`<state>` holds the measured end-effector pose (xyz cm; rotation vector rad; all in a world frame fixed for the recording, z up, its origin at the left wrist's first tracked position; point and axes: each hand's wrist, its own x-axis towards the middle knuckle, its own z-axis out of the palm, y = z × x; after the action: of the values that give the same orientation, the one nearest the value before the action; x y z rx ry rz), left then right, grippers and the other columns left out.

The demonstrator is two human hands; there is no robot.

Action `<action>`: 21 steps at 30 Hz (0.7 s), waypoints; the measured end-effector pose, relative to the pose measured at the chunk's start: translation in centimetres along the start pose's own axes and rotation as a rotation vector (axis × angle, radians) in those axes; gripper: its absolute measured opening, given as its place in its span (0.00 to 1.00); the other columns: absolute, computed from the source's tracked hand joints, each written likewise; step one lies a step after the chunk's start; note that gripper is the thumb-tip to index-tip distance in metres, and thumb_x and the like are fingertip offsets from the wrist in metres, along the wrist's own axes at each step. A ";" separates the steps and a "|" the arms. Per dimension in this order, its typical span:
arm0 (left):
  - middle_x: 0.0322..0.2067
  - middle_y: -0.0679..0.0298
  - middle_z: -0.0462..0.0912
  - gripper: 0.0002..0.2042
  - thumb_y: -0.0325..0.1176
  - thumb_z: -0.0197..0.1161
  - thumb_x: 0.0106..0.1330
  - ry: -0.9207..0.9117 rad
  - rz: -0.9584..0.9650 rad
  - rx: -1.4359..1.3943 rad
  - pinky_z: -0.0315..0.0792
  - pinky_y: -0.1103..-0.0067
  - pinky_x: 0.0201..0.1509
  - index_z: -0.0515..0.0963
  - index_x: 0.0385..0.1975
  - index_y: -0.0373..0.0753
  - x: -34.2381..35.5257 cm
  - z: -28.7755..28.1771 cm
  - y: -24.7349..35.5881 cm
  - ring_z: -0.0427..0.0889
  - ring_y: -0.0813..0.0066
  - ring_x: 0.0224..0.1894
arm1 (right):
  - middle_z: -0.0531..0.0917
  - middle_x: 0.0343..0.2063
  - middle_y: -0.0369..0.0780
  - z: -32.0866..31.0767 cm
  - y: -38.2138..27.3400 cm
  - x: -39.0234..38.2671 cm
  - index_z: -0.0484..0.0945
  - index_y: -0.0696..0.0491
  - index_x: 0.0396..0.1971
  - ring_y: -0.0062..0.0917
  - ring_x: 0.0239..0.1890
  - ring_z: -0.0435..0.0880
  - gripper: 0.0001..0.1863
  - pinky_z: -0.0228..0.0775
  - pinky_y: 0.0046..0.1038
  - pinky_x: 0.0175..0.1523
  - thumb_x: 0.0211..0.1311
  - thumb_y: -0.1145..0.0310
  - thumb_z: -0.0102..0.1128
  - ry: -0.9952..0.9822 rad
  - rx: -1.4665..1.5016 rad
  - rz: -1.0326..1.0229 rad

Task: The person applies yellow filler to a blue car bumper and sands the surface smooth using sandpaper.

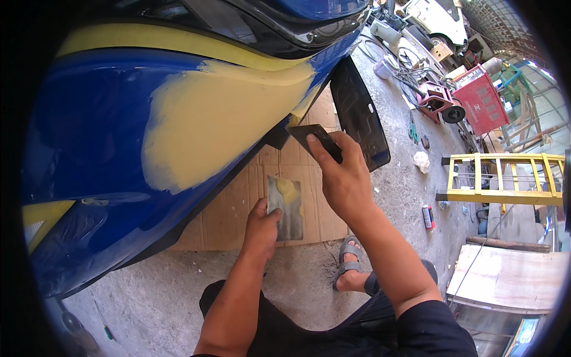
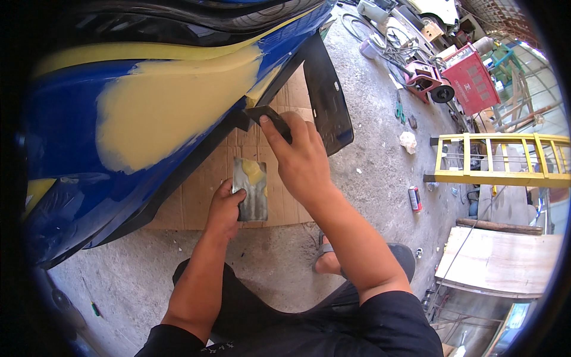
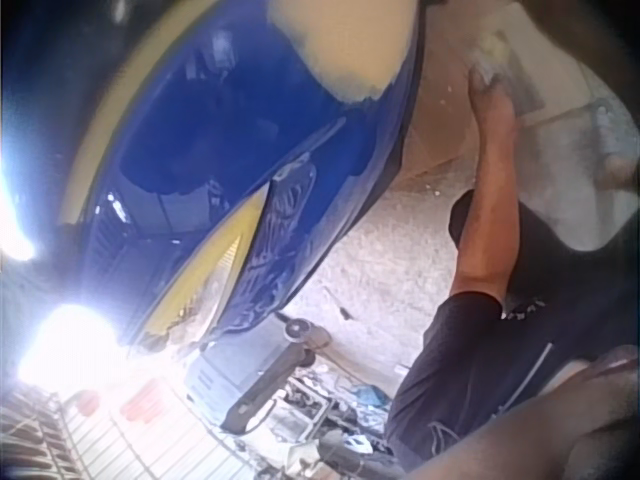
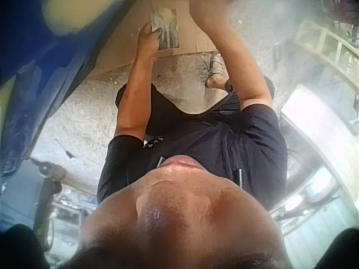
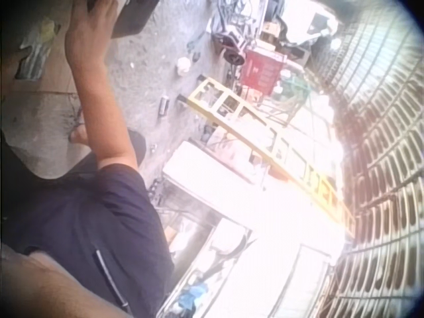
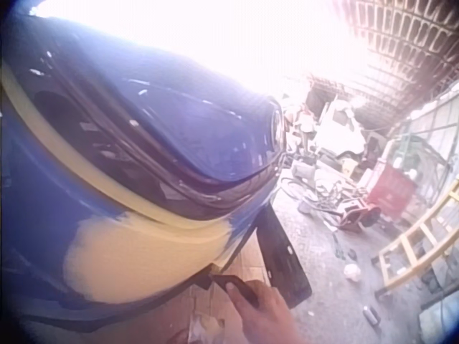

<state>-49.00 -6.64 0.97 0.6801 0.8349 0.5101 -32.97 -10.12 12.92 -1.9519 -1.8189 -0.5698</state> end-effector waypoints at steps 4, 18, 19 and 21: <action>0.43 0.62 0.80 0.15 0.21 0.50 0.66 0.005 -0.035 0.007 0.70 0.78 0.51 0.71 0.52 0.33 0.1 -0.3 0.2 0.78 0.75 0.43 | 0.72 0.46 0.45 0.2 -0.6 -0.2 0.77 0.49 0.52 0.40 0.45 0.75 0.28 0.71 0.34 0.49 0.48 0.84 0.56 0.051 0.058 0.098; 0.44 0.61 0.79 0.17 0.21 0.51 0.64 0.004 0.008 0.056 0.67 0.78 0.54 0.71 0.53 0.32 -0.1 -0.4 0.2 0.77 0.75 0.45 | 0.71 0.48 0.49 1.2 -0.7 -0.2 0.77 0.51 0.53 0.44 0.49 0.74 0.29 0.70 0.36 0.53 0.46 0.86 0.56 0.096 0.085 0.169; 0.44 0.62 0.79 0.17 0.21 0.51 0.64 -0.001 0.014 0.052 0.67 0.78 0.54 0.71 0.54 0.32 -0.1 -0.4 0.1 0.76 0.75 0.45 | 0.71 0.48 0.49 1.2 -0.8 -0.3 0.77 0.51 0.53 0.44 0.49 0.74 0.29 0.70 0.36 0.53 0.46 0.86 0.56 0.080 0.089 0.179; 0.44 0.62 0.79 0.17 0.21 0.51 0.64 0.010 0.020 0.062 0.66 0.79 0.55 0.71 0.54 0.32 -0.2 -0.4 0.3 0.76 0.75 0.45 | 0.72 0.48 0.49 1.6 -0.9 -0.4 0.77 0.51 0.53 0.43 0.49 0.74 0.29 0.70 0.36 0.53 0.47 0.85 0.56 0.073 0.080 0.175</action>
<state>-49.45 -6.45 1.08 0.7443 0.8566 0.5074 -33.87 -9.50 11.39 -1.9844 -1.5829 -0.4970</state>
